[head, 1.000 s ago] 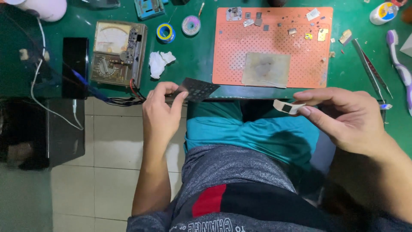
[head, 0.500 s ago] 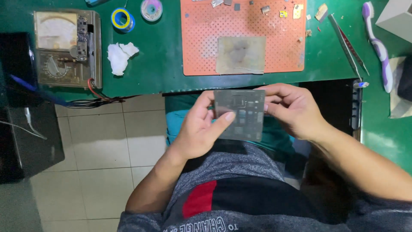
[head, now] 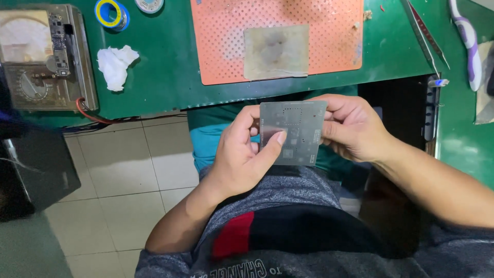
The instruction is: The person holds a small circuit board and uses tweezers to pick up tiny electronic components from a container. They place the components onto the board and use a hot air gun to solder them in place.
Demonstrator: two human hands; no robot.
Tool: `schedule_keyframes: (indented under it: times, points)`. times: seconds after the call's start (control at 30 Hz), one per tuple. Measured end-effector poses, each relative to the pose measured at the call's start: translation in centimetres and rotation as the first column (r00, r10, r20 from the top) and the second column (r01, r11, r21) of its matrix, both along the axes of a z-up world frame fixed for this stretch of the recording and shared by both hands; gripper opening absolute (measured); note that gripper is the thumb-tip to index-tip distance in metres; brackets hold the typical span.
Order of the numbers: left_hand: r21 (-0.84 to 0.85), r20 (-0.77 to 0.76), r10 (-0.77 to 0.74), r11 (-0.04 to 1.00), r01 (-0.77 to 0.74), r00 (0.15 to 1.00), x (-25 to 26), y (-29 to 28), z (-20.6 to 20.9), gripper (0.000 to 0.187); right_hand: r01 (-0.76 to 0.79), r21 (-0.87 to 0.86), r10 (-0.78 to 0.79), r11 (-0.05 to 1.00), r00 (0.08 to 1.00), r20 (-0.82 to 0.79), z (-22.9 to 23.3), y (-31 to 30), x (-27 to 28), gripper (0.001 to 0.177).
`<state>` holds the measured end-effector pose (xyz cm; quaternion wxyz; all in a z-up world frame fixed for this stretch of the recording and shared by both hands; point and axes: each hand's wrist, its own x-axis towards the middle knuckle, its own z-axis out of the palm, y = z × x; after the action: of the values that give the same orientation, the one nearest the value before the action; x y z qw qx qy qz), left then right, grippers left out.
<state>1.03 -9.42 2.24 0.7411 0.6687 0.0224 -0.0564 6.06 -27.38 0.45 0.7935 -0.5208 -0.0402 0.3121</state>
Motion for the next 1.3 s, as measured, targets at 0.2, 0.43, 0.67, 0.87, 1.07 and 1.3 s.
schedule_keyframes:
  times: [0.2,0.43,0.67,0.87,1.07,1.3]
  points:
    - [-0.058,-0.023,-0.012,0.998,0.011,1.000,0.0,0.0,0.1,0.017,0.041,-0.012,-0.041,0.999,0.999,-0.021,1.6,0.7,0.1,0.030]
    - [-0.203,-0.270,-0.201,0.968,0.148,0.942,-1.8,5.4,-3.2,0.028,0.152,-0.025,-0.153,0.988,0.988,-0.029,0.7,-1.1,1.9,0.028]
    - [0.173,0.006,0.324,0.931,-0.321,0.946,-1.2,9.1,-1.6,0.030,0.049,-0.090,-0.049,0.995,0.999,0.010,0.6,-1.5,2.0,0.028]
    - [0.499,-0.074,0.393,0.810,-0.307,0.917,-1.9,9.0,-1.2,0.046,0.041,-0.197,-0.034,0.979,0.999,0.040,1.1,-1.5,1.0,0.028]
    - [0.060,-0.080,0.207,0.977,-0.203,0.975,-3.8,6.4,-1.7,0.030,-0.016,-0.380,0.068,0.925,0.990,0.126,1.1,-0.6,0.3,0.027]
    - [-0.029,0.012,0.037,0.999,-0.037,0.999,-1.1,2.6,0.3,0.021,-0.102,-0.294,0.140,0.950,0.984,0.112,0.4,-0.4,0.8,0.031]
